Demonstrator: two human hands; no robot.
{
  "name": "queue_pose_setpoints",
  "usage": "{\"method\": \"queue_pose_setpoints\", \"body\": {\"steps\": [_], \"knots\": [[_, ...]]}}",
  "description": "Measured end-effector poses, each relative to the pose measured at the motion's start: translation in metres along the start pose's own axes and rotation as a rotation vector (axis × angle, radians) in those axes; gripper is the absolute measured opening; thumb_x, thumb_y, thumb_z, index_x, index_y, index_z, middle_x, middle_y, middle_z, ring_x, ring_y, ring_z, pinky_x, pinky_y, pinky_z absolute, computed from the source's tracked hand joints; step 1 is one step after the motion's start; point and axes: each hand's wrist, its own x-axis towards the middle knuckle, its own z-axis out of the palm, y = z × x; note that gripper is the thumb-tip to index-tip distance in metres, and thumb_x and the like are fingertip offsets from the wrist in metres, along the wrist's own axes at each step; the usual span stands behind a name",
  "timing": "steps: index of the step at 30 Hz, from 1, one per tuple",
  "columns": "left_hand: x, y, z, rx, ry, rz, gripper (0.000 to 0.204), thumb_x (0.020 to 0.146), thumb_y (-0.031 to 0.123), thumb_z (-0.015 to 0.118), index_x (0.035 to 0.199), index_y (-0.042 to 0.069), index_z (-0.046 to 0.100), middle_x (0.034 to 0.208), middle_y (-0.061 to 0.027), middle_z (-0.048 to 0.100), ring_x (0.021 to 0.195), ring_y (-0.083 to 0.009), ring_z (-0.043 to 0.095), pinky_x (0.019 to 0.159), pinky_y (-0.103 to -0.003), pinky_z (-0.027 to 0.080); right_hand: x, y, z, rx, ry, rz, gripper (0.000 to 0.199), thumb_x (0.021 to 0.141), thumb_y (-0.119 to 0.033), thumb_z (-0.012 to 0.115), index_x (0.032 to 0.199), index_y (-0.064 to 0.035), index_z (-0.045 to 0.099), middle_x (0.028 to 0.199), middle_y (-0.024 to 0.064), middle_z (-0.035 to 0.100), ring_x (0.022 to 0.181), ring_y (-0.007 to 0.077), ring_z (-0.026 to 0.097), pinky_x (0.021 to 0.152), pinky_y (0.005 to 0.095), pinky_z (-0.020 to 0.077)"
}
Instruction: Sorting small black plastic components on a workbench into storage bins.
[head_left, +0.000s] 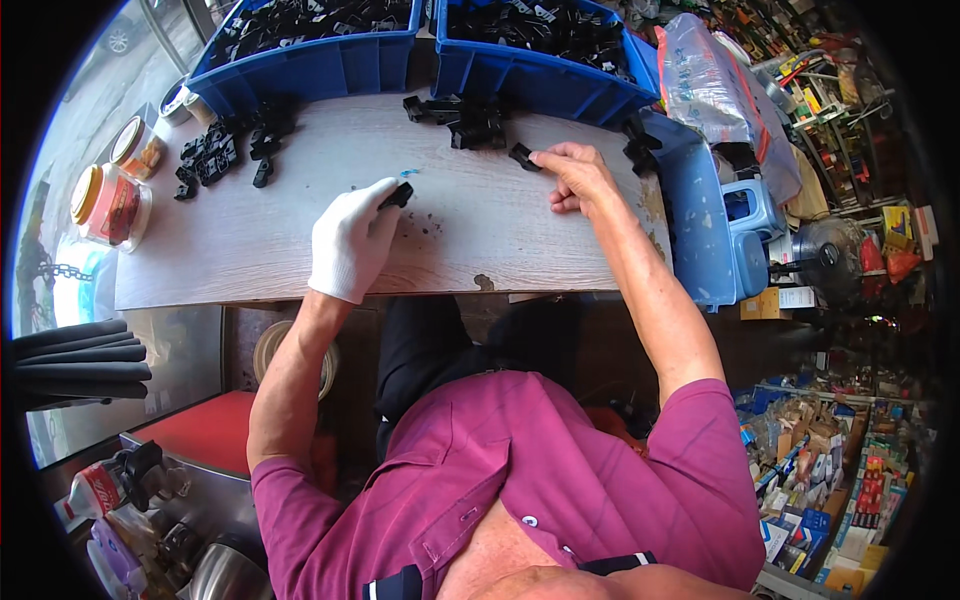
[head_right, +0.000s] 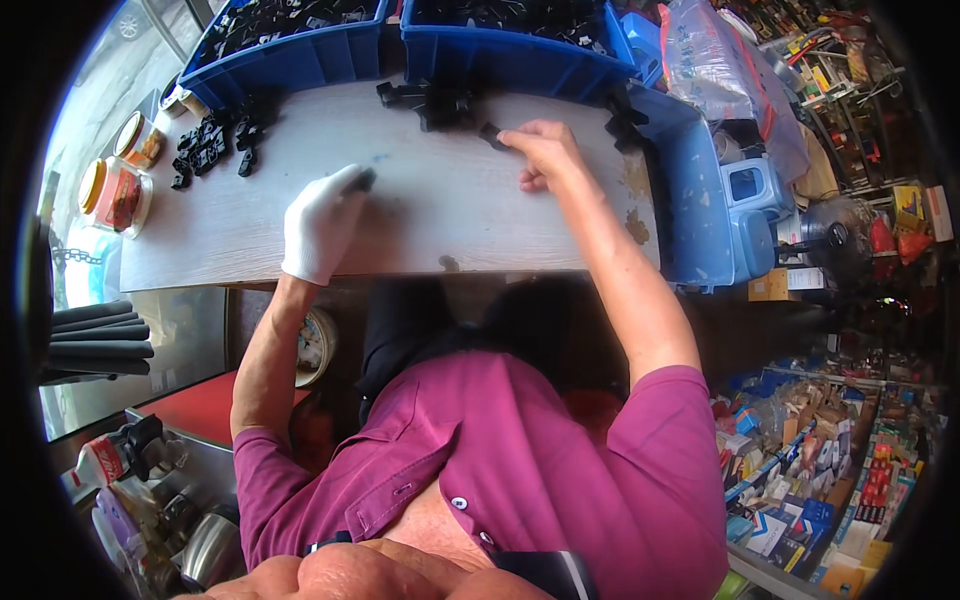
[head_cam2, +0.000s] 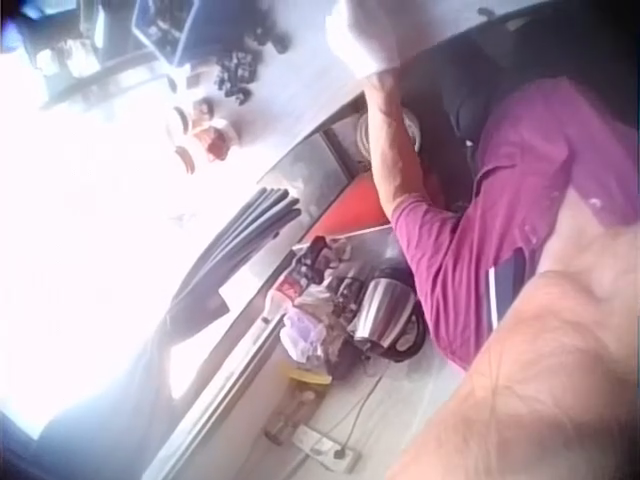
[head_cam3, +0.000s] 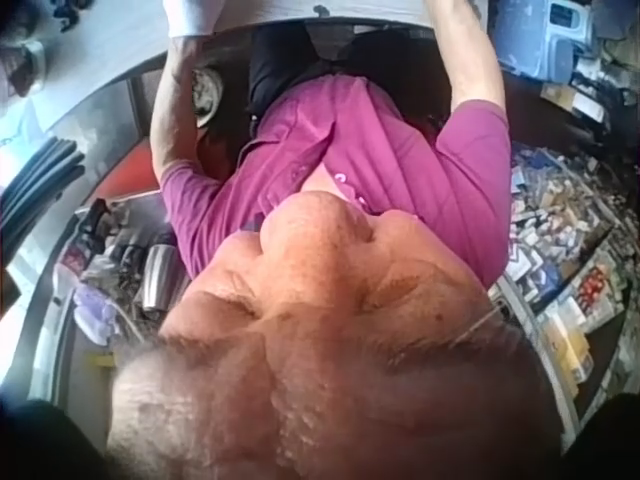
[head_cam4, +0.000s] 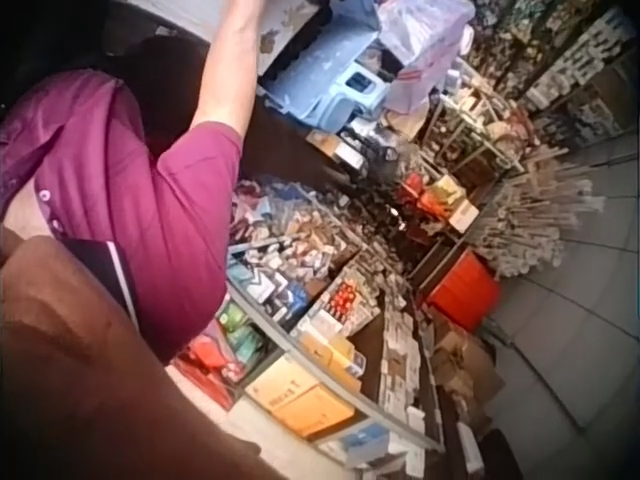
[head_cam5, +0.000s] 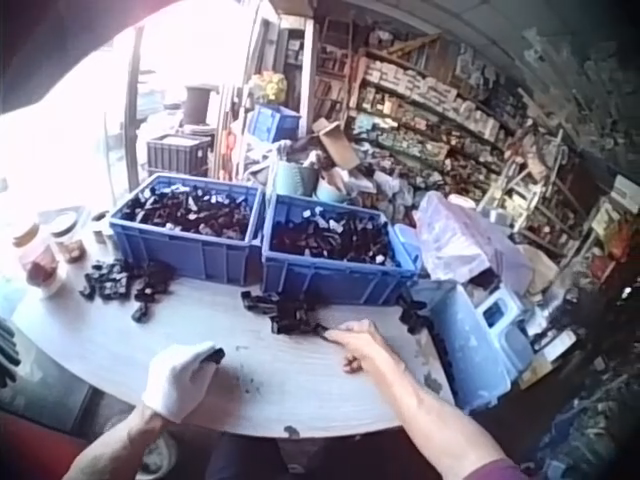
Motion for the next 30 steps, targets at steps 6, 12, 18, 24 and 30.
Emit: {"method": "queue_pose_setpoints", "body": {"steps": [6,12,18,24,30], "knots": [[0.013,0.030,0.031,-0.206,0.010,0.035,0.032,0.087,0.008,0.071,0.119,0.006,0.072,0.106,-0.0198,0.074,0.098,-0.0387,0.071,0.084,-0.042,0.057,-0.003,0.008,0.006,-0.164,0.036,-0.174,0.046,0.082,-0.024,0.087,0.119,-0.0051,0.068,0.064,0.0016,0.056,0.047,0.0118,0.055,0.042,0.0295,0.0516],[0.044,0.048,0.062,-0.148,0.012,0.176,0.025,0.090,0.010,0.066,0.115,0.008,0.073,0.105,-0.0155,0.074,0.098,-0.0374,0.070,0.086,-0.046,0.057,-0.025,0.007,0.012,-0.197,-0.159,-0.177,0.040,0.082,-0.019,0.085,0.117,-0.0072,0.069,0.064,0.0003,0.058,0.046,0.0100,0.054,0.041,0.0282,0.0495],[0.065,0.039,0.088,0.005,-0.245,0.340,0.030,0.089,0.010,0.065,0.117,0.012,0.075,0.105,-0.0116,0.075,0.098,-0.0349,0.071,0.085,-0.044,0.058,-0.032,0.011,0.020,-0.232,-0.143,-0.226,0.031,0.083,-0.013,0.084,0.112,-0.0072,0.073,0.058,-0.0010,0.054,0.044,0.0091,0.052,0.038,0.0275,0.0444],[0.072,0.041,0.088,-0.046,-0.298,0.432,0.032,0.090,0.009,0.064,0.119,0.013,0.076,0.103,-0.0111,0.076,0.099,-0.0342,0.071,0.085,-0.044,0.058,-0.026,0.022,0.022,-0.217,-0.122,-0.286,0.030,0.084,-0.013,0.083,0.111,-0.0065,0.072,0.059,-0.0014,0.054,0.043,0.0081,0.050,0.038,0.0265,0.0433],[0.074,0.029,0.105,-0.246,-0.236,0.419,0.023,0.091,0.012,0.066,0.110,0.011,0.078,0.101,-0.0126,0.076,0.097,-0.0357,0.070,0.087,-0.045,0.056,-0.033,0.016,0.016,-0.288,-0.122,-0.261,0.031,0.086,-0.014,0.078,0.116,-0.0068,0.072,0.071,0.0076,0.067,0.055,0.0156,0.063,0.049,0.0289,0.0542]]}}
